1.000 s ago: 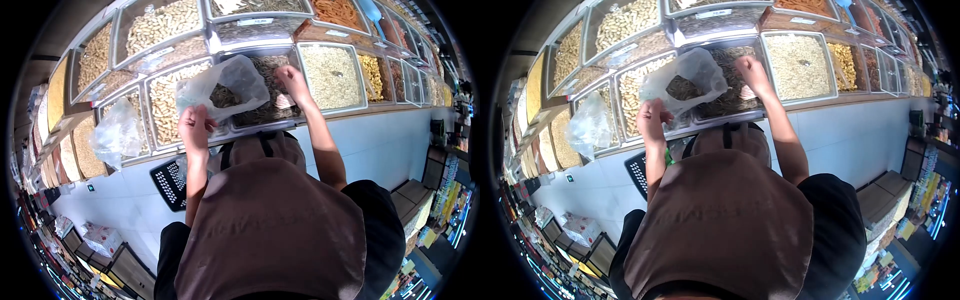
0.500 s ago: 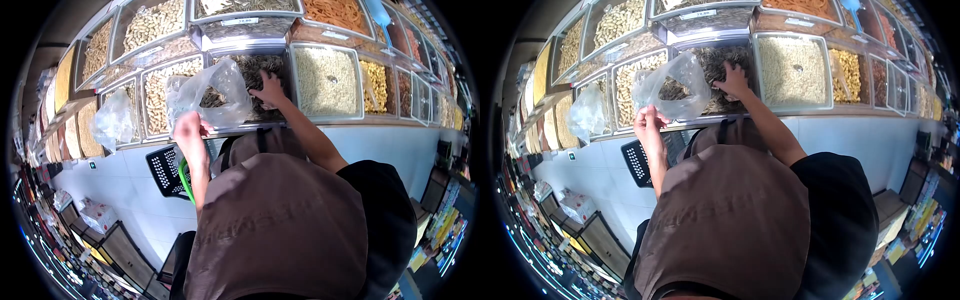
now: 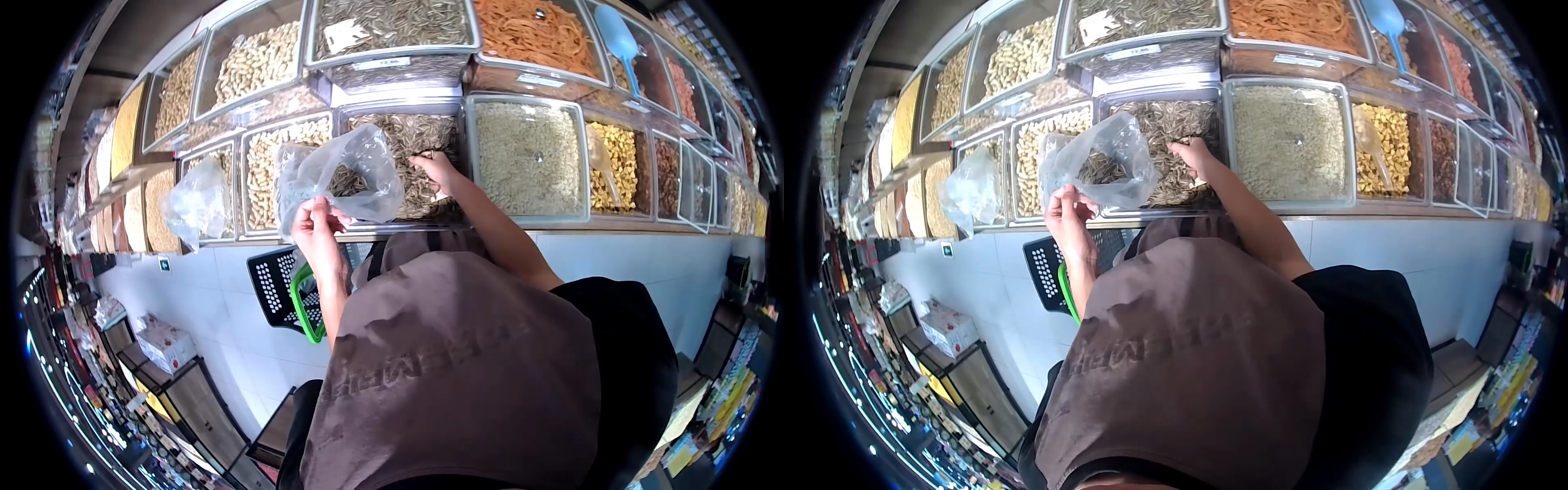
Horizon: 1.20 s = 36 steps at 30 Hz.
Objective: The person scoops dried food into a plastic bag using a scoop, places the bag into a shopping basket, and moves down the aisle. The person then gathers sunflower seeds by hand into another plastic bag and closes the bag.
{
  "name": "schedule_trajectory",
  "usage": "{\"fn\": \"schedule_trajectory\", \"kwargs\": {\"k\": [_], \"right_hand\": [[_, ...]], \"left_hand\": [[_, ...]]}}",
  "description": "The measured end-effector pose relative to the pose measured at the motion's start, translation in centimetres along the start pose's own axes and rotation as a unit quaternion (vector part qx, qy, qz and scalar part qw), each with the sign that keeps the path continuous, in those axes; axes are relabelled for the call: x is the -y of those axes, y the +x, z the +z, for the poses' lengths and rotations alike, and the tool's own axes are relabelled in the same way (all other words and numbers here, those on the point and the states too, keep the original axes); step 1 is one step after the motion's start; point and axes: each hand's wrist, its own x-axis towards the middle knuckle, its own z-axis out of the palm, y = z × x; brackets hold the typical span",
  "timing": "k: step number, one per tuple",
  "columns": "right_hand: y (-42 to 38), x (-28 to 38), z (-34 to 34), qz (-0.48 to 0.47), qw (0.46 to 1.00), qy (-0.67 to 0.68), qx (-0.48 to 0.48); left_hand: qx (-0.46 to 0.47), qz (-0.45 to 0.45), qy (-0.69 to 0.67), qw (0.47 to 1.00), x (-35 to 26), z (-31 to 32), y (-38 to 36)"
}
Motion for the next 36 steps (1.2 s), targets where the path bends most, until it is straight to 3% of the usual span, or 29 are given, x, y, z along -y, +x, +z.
{"fn": "schedule_trajectory", "kwargs": {"k": [2, 4, 10, 12, 14, 15, 16, 18, 19, 20, 22, 24, 25, 26, 28, 32, 34, 36], "right_hand": [[-0.6, -0.4, -1.4, 0.007, 0.997, 0.019, 0.075], [-2.2, 1.2, -1.6, 0.052, 0.991, 0.087, 0.083], [-6.9, 7.1, -0.2, -0.036, 0.976, 0.134, 0.168], [-9.6, 10.2, 2.1, -0.114, 0.959, 0.090, 0.245], [-13.7, 13.4, 5.4, -0.168, 0.947, -0.062, 0.266], [-13.6, 13.4, 7.8, -0.254, 0.930, -0.135, 0.230], [-10.0, 11.1, 11.0, -0.263, 0.914, -0.096, 0.293], [-8.5, 11.2, 12.8, -0.311, 0.835, -0.326, 0.316], [-9.0, 11.2, 13.2, -0.302, 0.823, -0.320, 0.358], [-9.4, 11.5, 13.5, -0.290, 0.804, -0.385, 0.349], [-8.2, 9.6, 13.7, -0.373, 0.801, -0.401, 0.241], [-8.0, 9.0, 11.8, -0.394, 0.822, -0.341, 0.230], [-7.8, 8.9, 10.7, -0.335, 0.859, -0.260, 0.287], [-7.0, 9.5, 9.3, -0.274, 0.849, -0.319, 0.320], [-8.1, 9.4, 6.8, -0.342, 0.847, -0.318, 0.254], [-7.9, 8.3, 4.2, -0.393, 0.854, -0.224, 0.258], [-8.4, 7.4, 3.8, -0.390, 0.854, -0.330, 0.101], [-8.4, 5.3, 2.8, -0.375, 0.876, -0.284, 0.101]], "left_hand": [[0.023, 0.021, 0.011, 0.999, -0.6, 0.9, 0.8], [0.042, 0.045, 0.001, 0.998, -1.0, 1.5, 1.5], [0.072, 0.072, -0.009, 0.995, -1.4, 2.0, 1.8], [0.082, 0.064, -0.029, 0.994, -1.2, 1.9, 1.3], [0.083, 0.066, -0.038, 0.994, -1.1, 1.5, 0.9], [0.082, 0.065, -0.040, 0.994, -1.2, 1.4, 0.6], [0.081, 0.066, -0.042, 0.994, -1.5, 1.4, 0.2], [0.087, 0.078, -0.050, 0.992, -2.0, 0.9, -0.3], [0.086, 0.085, -0.054, 0.991, -2.4, 0.6, -0.7], [0.084, 0.092, -0.058, 0.990, -2.7, 0.1, -1.1], [0.069, 0.102, -0.057, 0.991, -3.1, -1.1, -1.5], [0.025, 0.106, -0.063, 0.992, -3.2, -2.7, -1.6], [0.016, 0.111, -0.084, 0.990, -3.1, -3.4, -1.5], [0.012, 0.108, -0.096, 0.989, -2.8, -4.1, -1.3], [-0.003, 0.100, -0.118, 0.988, -2.6, -4.7, -1.2], [0.030, 0.059, -0.130, 0.989, -1.9, -4.4, -1.1], [0.051, 0.053, -0.120, 0.990, -1.8, -4.2, -1.4], [0.053, 0.057, -0.118, 0.990, -1.7, -4.3, -1.4]]}}
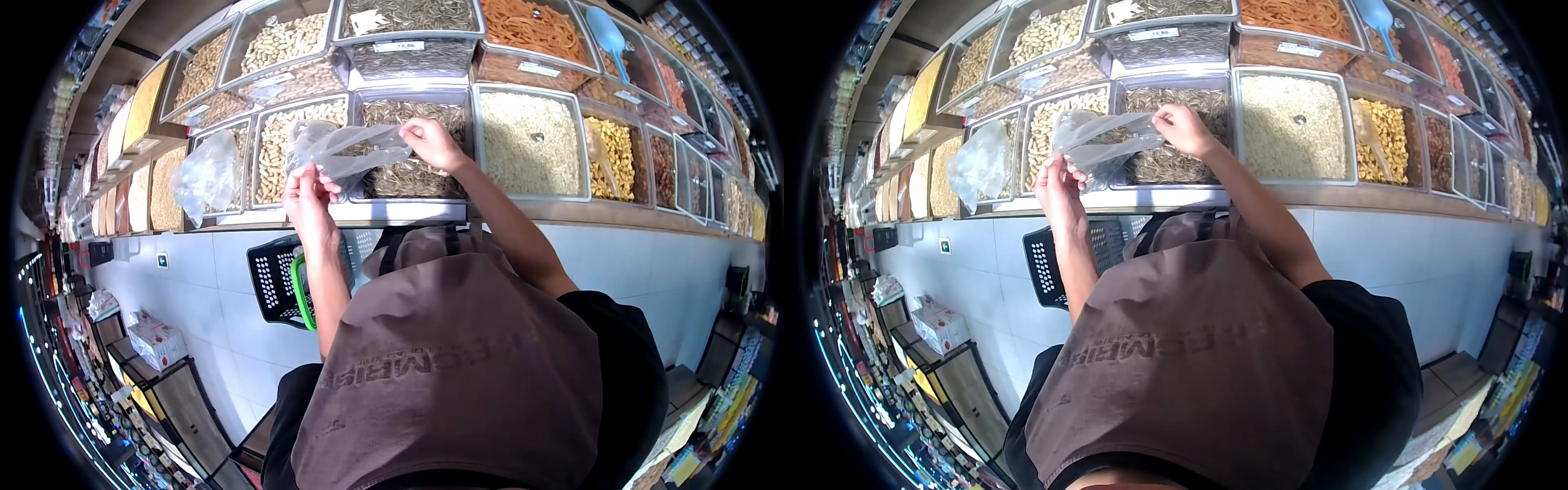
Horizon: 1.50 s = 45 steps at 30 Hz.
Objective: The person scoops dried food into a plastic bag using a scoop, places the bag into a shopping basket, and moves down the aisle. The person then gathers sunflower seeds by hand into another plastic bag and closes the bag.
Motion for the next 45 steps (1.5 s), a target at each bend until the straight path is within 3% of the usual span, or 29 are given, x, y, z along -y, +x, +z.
{"fn": "schedule_trajectory", "kwargs": {"k": [2, 7, 9, 13, 16, 19, 23, 26, 28, 29, 30, 32, 34, 35, 38, 41, 44, 45], "right_hand": [[-1.5, -2.3, 1.1, 0.002, 0.987, 0.085, -0.139], [-4.0, -1.4, 0.7, 0.033, 0.985, 0.015, -0.171], [-3.7, -0.2, 0.5, 0.047, 0.991, 0.033, -0.117], [-3.1, 2.4, 2.0, 0.011, 0.988, 0.088, -0.123], [-2.6, 3.9, 3.0, -0.028, 0.986, 0.115, -0.116], [-3.3, 5.0, 3.3, -0.027, 0.992, 0.096, -0.082], [-4.8, 4.4, 4.4, 0.014, 0.999, 0.039, -0.033], [-5.6, 1.9, 6.6, 0.054, 0.998, 0.041, 0.003], [-5.8, -0.8, 8.0, 0.059, 0.998, -0.010, 0.002], [-5.9, -2.0, 8.1, 0.043, 0.999, -0.017, -0.001], [-5.5, -4.0, 8.5, 0.029, 0.999, -0.017, -0.027], [-4.2, -7.5, 8.4, 0.080, 0.996, -0.049, 0.006], [-4.9, -6.5, 8.1, -0.005, 0.986, -0.087, -0.140], [-5.0, -6.6, 8.0, -0.013, 0.986, -0.086, -0.146], [-5.2, -7.0, 7.9, -0.004, 0.989, -0.050, -0.140], [-5.1, -7.2, 8.6, 0.019, 0.994, -0.008, -0.111], [-4.3, -6.3, 8.6, 0.034, 0.994, -0.012, -0.104], [-4.0, -6.5, 8.7, 0.028, 0.993, -0.019, -0.116]], "left_hand": [[-0.005, -0.002, -0.016, 1.000, -0.4, -0.2, 0.0], [0.004, 0.011, -0.024, 1.000, -1.0, -1.0, 0.7], [0.007, 0.038, -0.020, 0.999, -2.0, -0.8, 1.2], [0.015, 0.154, -0.039, 0.987, -7.7, -1.0, 3.6], [-0.031, 0.212, -0.045, 0.976, -10.6, -3.6, 5.9], [-0.105, 0.173, -0.071, 0.977, -10.1, -6.1, 7.7], [-0.105, 0.141, -0.036, 0.984, -7.8, -7.3, 7.1], [-0.134, 0.214, 0.064, 0.966, -8.2, -2.4, 2.4], [0.021, 0.328, 0.033, 0.944, -10.9, 0.8, -2.6], [0.084, 0.320, 0.021, 0.943, -12.7, 3.0, -6.5], [0.240, 0.348, -0.084, 0.902, -14.0, 4.9, -10.0], [0.454, 0.345, -0.032, 0.821, -16.4, 7.0, -13.7], [0.475, 0.341, -0.121, 0.802, -15.0, 8.9, -15.3], [0.483, 0.340, -0.150, 0.793, -14.2, 10.1, -16.1], [0.359, 0.397, -0.242, 0.809, -12.3, 11.7, -17.2], [0.370, 0.386, -0.262, 0.803, -11.8, 11.1, -15.9], [0.478, 0.391, -0.259, 0.743, -12.9, 10.3, -13.4], [0.468, 0.322, -0.240, 0.787, -13.9, 9.6, -14.0]]}}
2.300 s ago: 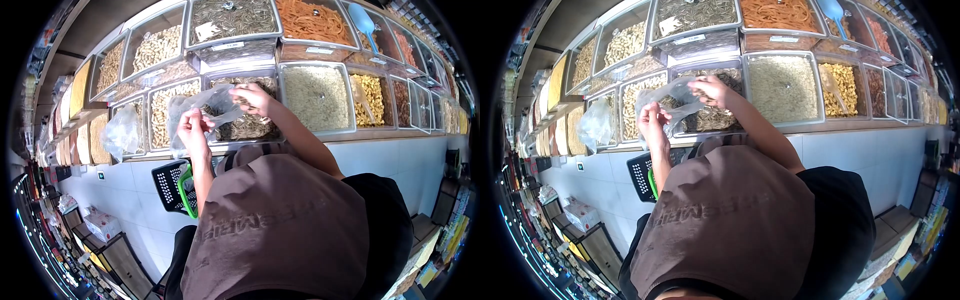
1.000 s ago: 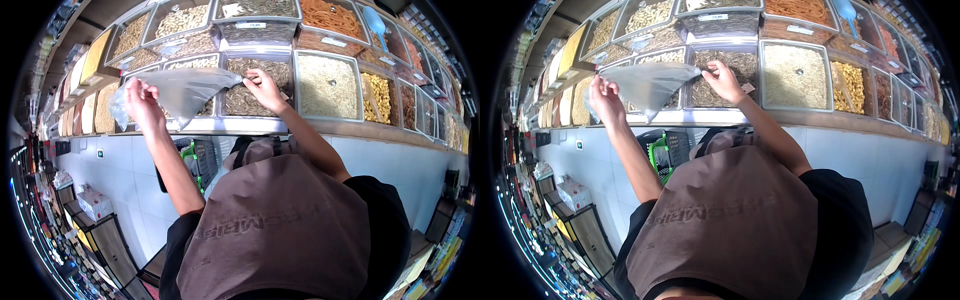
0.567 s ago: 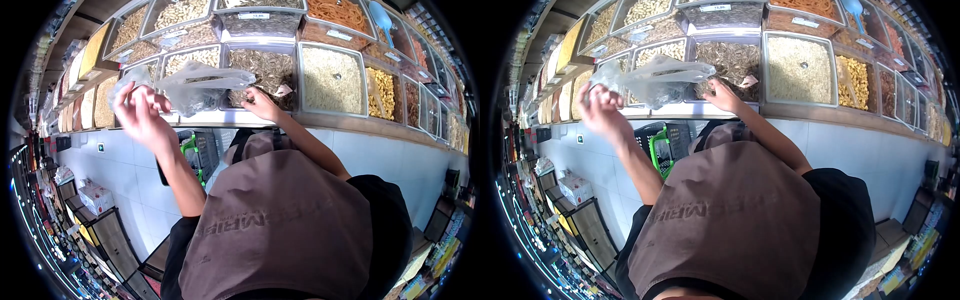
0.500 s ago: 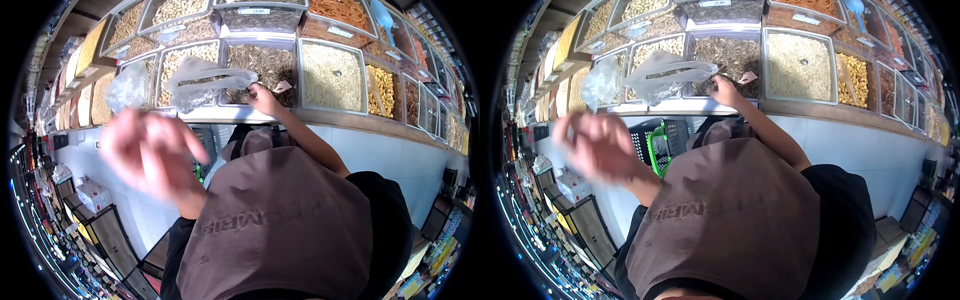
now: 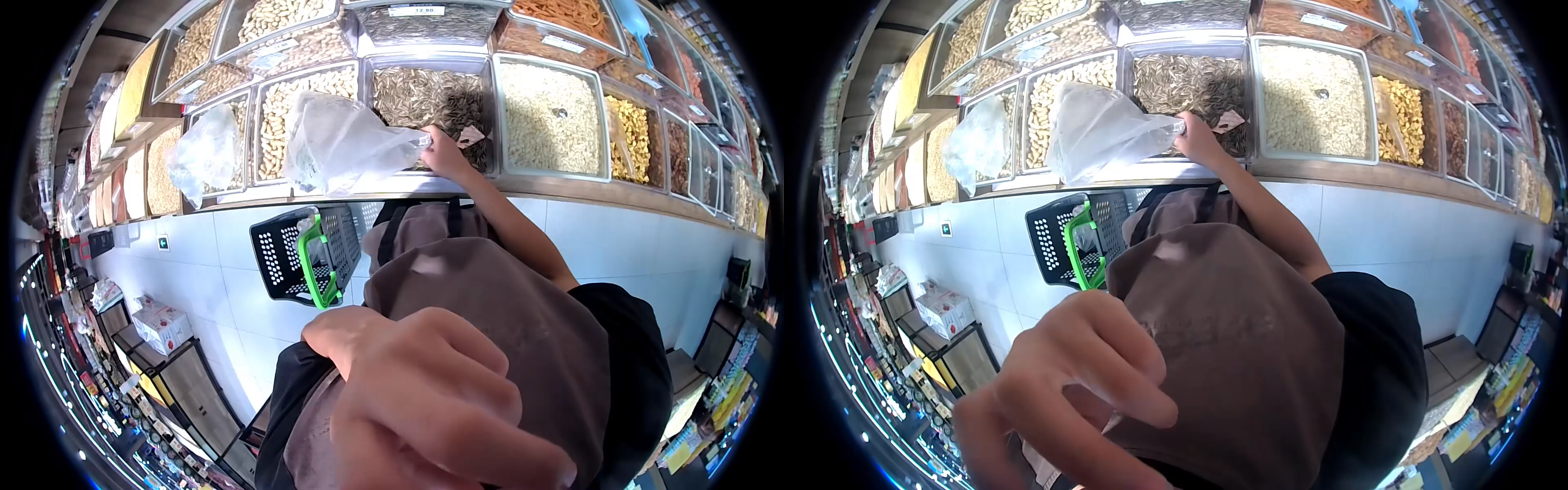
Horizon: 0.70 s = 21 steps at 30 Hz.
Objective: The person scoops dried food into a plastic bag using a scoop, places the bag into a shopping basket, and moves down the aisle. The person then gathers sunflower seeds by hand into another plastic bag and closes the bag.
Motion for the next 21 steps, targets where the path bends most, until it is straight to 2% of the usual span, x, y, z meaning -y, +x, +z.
{"fn": "schedule_trajectory", "kwargs": {"k": [1, 2, 5, 8, 11, 12, 14, 15, 17, 18, 19, 20, 21], "right_hand": [[0.2, -0.2, 0.2, -0.005, 1.000, -0.007, -0.010], [0.5, -0.5, 0.3, 0.030, 1.000, 0.002, -0.007], [1.1, 0.1, 0.2, 0.046, 0.998, 0.028, -0.019], [2.0, -0.1, 0.5, 0.059, 0.996, 0.021, -0.059], [2.5, 1.0, 0.3, 0.089, 0.991, 0.002, -0.097], [2.8, 0.5, 0.6, 0.071, 0.990, 0.012, -0.121], [3.3, -1.0, 1.4, 0.013, 0.988, 0.019, -0.153], [3.1, -0.4, 1.7, 0.016, 0.987, 0.019, -0.157], [3.6, 1.2, 1.4, 0.014, 0.980, -0.089, -0.180], [4.4, 1.3, 1.5, 0.067, 0.979, -0.114, -0.155], [4.9, 1.6, 2.1, 0.067, 0.978, -0.115, -0.159], [5.5, 2.0, 2.7, 0.067, 0.967, -0.174, -0.174], [6.1, 2.5, 3.2, 0.070, 0.952, -0.232, -0.188]], "left_hand": [[-0.021, -0.039, -0.001, 0.999, -0.3, -0.1, 0.0], [-0.042, -0.077, -0.004, 0.996, -0.6, -0.3, 0.1], [-0.053, -0.085, -0.091, 0.991, -0.7, -2.0, 0.3], [-0.008, -0.141, -0.151, 0.978, -1.2, -4.5, 1.1], [0.027, -0.143, -0.237, 0.961, -1.4, -5.6, 2.6], [-0.067, -0.180, -0.150, 0.970, -2.4, -4.3, 3.8], [-0.152, -0.213, -0.063, 0.963, -2.2, -4.4, 3.9], [-0.139, -0.153, -0.079, 0.975, -1.7, -5.2, 2.6], [-0.122, -0.091, -0.100, 0.983, -1.4, -6.8, 1.3], [-0.124, -0.073, -0.096, 0.985, -1.4, -7.5, 1.4], [-0.123, -0.062, -0.095, 0.986, -1.4, -7.9, 1.6], [-0.121, -0.051, -0.094, 0.987, -1.4, -8.3, 1.9], [-0.166, -0.022, -0.037, 0.985, -1.2, -8.2, 3.3]]}}
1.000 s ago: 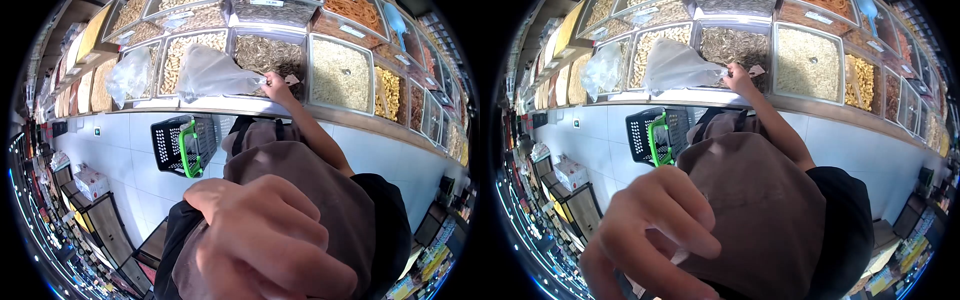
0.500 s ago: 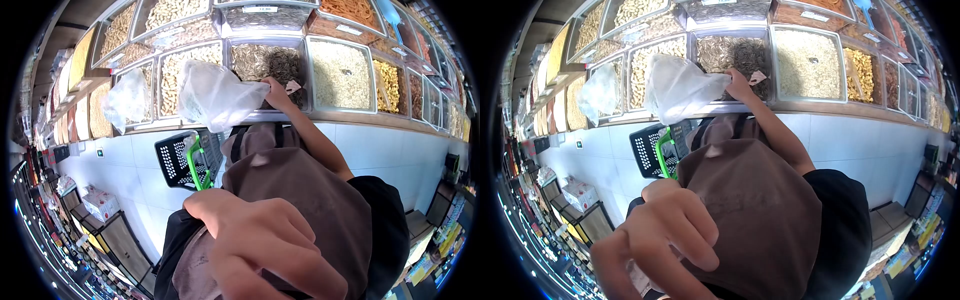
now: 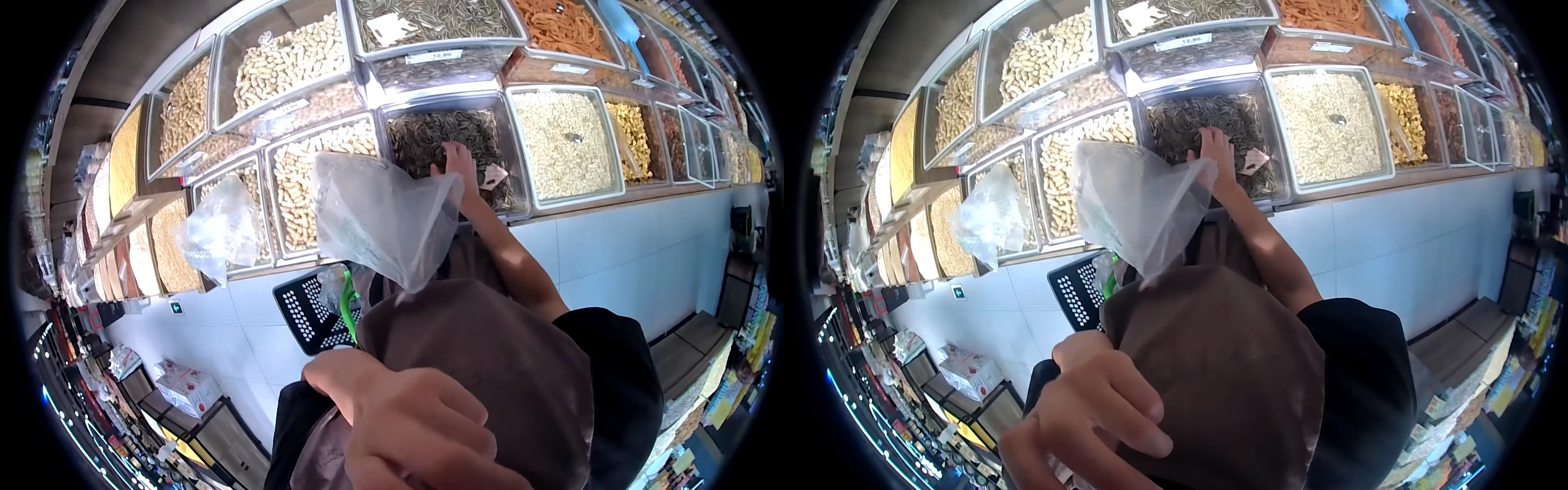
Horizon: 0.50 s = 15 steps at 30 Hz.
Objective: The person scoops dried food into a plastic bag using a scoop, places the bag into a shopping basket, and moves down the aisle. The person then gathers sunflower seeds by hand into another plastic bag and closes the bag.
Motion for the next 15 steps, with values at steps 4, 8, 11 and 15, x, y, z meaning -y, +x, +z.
{"fn": "schedule_trajectory", "kwargs": {"k": [4, 8, 11, 15], "right_hand": [[1.0, 2.5, 1.0, 0.010, 0.997, -0.068, 0.022], [3.1, 3.0, 2.3, 0.027, 0.990, -0.120, 0.072], [3.9, 2.9, 3.0, 0.090, 0.982, -0.106, 0.125], [4.2, 3.5, 1.9, 0.095, 0.978, -0.107, 0.151]], "left_hand": [[-0.010, -0.080, 0.009, 0.997, -2.5, -1.5, 1.6], [0.050, -0.134, -0.035, 0.989, -3.6, -3.3, 2.5], [0.040, -0.121, -0.023, 0.992, -4.5, -3.9, 2.0], [0.075, -0.212, 0.173, 0.959, -4.7, -5.3, 2.3]]}}
